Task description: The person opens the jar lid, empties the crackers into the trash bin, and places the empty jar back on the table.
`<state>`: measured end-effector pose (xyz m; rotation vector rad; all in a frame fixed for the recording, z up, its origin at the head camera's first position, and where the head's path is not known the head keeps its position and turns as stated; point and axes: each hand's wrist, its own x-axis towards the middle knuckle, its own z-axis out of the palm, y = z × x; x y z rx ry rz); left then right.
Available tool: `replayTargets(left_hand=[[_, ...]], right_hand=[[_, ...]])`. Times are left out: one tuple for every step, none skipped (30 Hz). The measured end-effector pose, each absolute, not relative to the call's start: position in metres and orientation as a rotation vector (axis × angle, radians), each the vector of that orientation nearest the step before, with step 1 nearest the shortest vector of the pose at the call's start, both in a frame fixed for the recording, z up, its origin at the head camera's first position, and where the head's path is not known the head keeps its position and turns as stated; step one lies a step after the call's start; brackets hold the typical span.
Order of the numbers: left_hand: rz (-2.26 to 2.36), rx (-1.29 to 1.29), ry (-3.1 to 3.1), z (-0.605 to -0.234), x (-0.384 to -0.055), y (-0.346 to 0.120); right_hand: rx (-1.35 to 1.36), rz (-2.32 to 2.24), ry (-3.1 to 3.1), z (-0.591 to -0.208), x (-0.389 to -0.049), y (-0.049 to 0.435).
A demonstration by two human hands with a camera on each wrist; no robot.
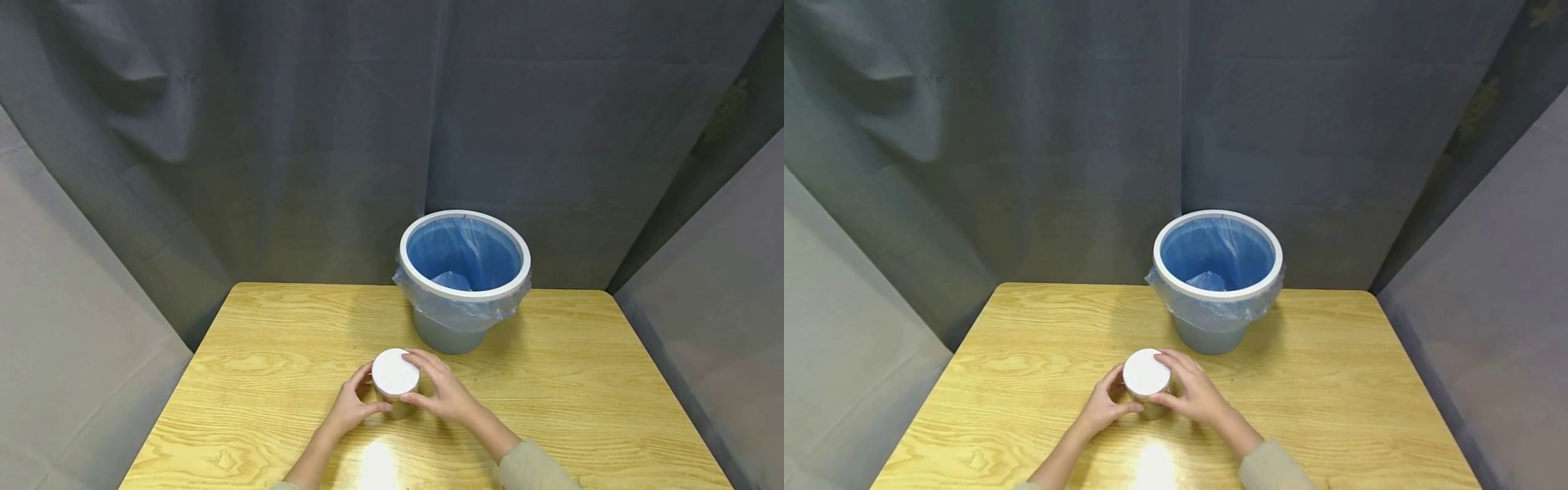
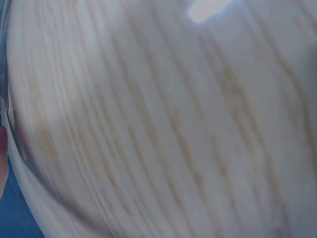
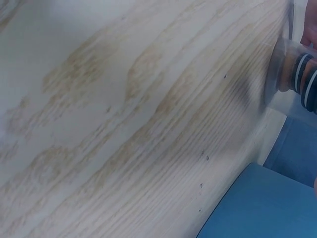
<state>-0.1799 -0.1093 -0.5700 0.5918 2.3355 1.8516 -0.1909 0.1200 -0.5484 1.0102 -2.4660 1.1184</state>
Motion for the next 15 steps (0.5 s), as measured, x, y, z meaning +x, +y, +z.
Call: replayTargets(left_hand=[[1.851, 0.590, 2.337, -0.5699, -0.1799, -0.1094], [1.848, 0.588, 2.339, -0.5697, -0.1799, -0.1095], [1.846, 0.586, 2.340, -0.5695, -0.1799, -0.1096], [1.847, 0.586, 2.339, -0.5694, -0.1799, -0.1097], [1.846, 0.586, 2.339, -0.5692, -0.1798, -0.1097], [1.846, 0.586, 2.339, -0.5690, -0.1798, -0.1096], [1.846, 0.587, 2.339, -0.5689, -0.1797, -0.1096], [1.845, 0.590, 2.340, -0.5688, -0.1796, -0.1096], [1.845, 0.590, 2.339, -0.5689, -0.1796, -0.1095], [1.844, 0.591, 2.340, -0.5692, -0.1796, -0.1094], [1.841, 0.589, 2.342, -0.5695, -0.1796, -0.1094], [1.837, 0.585, 2.345, -0.5698, -0.1796, -0.1094], [1.835, 0.584, 2.348, -0.5701, -0.1796, -0.1094], [1.834, 0.583, 2.352, -0.5706, -0.1797, -0.1094], [1.832, 0.581, 2.353, -0.5707, -0.1798, -0.1094]], right_hand=[[1.018, 1.121, -2.465, -0.5484, -0.1915, 0.1202], [1.024, 1.124, -2.465, -0.5480, -0.1920, 0.1206], [1.032, 1.124, -2.465, -0.5476, -0.1925, 0.1208], [1.039, 1.127, -2.465, -0.5473, -0.1930, 0.1211], [1.046, 1.124, -2.466, -0.5471, -0.1936, 0.1215], [1.052, 1.126, -2.466, -0.5467, -0.1941, 0.1218], [1.062, 1.127, -2.463, -0.5465, -0.1948, 0.1221], [1.069, 1.125, -2.463, -0.5463, -0.1954, 0.1225], [1.076, 1.122, -2.464, -0.5463, -0.1960, 0.1229], [1.083, 1.119, -2.464, -0.5465, -0.1966, 0.1234], [1.087, 1.115, -2.468, -0.5463, -0.1972, 0.1238], [1.094, 1.112, -2.471, -0.5462, -0.1978, 0.1242], [1.097, 1.107, -2.477, -0.5461, -0.1984, 0.1245], [1.099, 1.104, -2.487, -0.5458, -0.1988, 0.1249], [1.101, 1.104, -2.497, -0.5454, -0.1993, 0.1253]])
